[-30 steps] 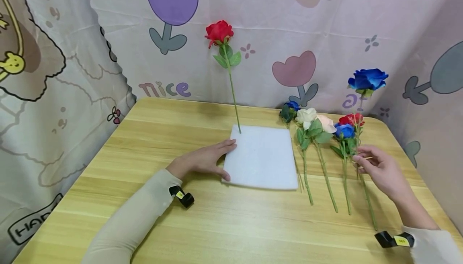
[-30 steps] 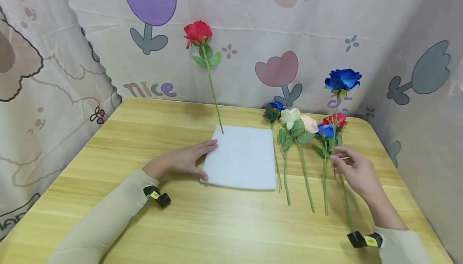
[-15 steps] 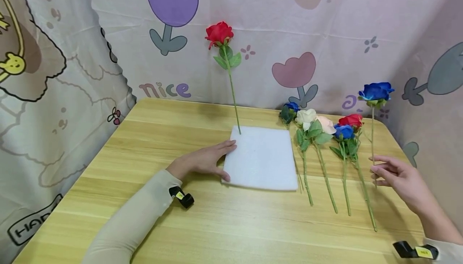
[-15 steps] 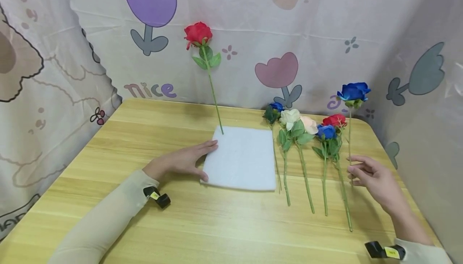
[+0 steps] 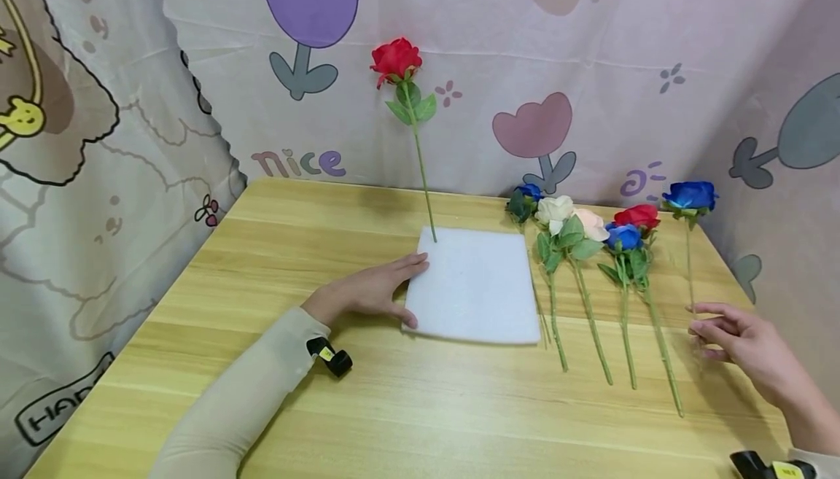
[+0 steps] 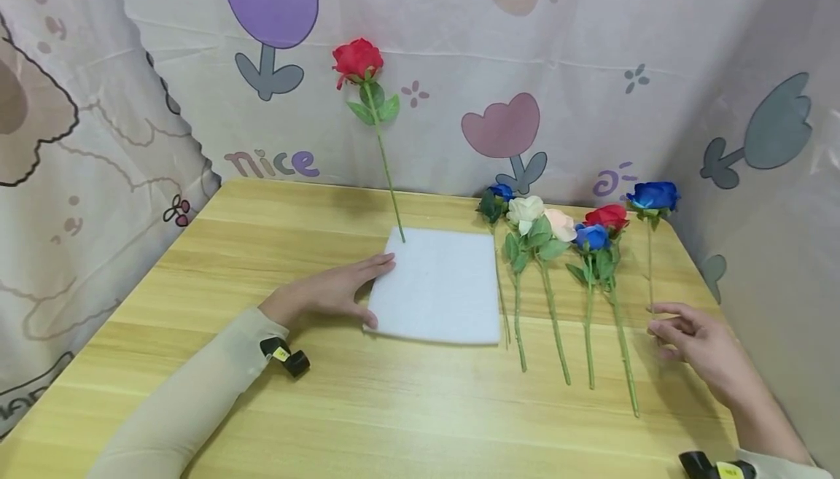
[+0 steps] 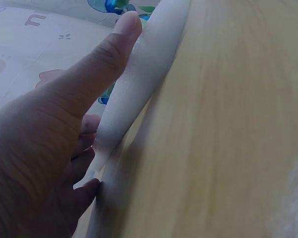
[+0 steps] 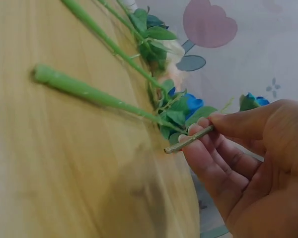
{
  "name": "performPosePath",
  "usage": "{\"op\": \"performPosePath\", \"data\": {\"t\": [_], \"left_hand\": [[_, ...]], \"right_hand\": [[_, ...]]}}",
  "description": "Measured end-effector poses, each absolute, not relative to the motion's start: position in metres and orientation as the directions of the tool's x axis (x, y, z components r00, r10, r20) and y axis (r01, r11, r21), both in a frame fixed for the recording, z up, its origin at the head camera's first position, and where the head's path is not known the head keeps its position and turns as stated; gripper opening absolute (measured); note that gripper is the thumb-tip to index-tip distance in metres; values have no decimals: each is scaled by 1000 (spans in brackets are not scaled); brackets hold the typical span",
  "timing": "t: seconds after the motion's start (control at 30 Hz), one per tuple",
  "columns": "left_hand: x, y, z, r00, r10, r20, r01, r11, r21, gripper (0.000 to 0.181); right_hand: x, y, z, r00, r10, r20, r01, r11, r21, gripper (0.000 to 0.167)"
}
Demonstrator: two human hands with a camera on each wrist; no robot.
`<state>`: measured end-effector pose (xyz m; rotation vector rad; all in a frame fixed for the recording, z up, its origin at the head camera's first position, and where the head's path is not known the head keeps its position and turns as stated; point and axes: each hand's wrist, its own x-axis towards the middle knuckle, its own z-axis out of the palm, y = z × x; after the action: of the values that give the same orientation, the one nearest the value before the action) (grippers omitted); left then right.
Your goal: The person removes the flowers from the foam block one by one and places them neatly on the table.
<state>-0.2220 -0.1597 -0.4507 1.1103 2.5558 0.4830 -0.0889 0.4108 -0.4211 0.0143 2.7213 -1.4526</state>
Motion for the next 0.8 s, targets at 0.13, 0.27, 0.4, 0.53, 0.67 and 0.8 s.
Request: {"op": "performPosePath", "data": {"t": [0.13, 0.27, 0.4, 0.53, 0.67, 0.8], "left_hand": [[-222, -159, -450, -650, 745, -149, 640, 643, 420, 121], [-222, -159, -449, -648, 747, -149, 640, 640, 425, 121], [-222, -159, -449, -646, 750, -146, 641, 636, 429, 120], [-223, -159, -448, -647, 747, -153, 639, 641, 425, 120], [-223, -160, -448, -647, 747, -154, 637, 640, 429, 120], [-223, -160, -449, -643, 751, -148, 644, 635, 426, 121]], "right_hand": [[-86, 413, -427, -995, 1, -99, 84, 540, -838, 22], [-83, 415, -432, -989, 21, -146, 134, 536, -833, 19], [-80, 418, -435, -982, 20, -188, 174, 497, -850, 21], [-80, 421, -438, -968, 16, -249, 229, 457, -860, 24], [-81, 422, -438, -951, 8, -310, 274, 490, -828, 18], [-81, 424, -436, -927, -19, -376, 313, 515, -798, 28]]}}
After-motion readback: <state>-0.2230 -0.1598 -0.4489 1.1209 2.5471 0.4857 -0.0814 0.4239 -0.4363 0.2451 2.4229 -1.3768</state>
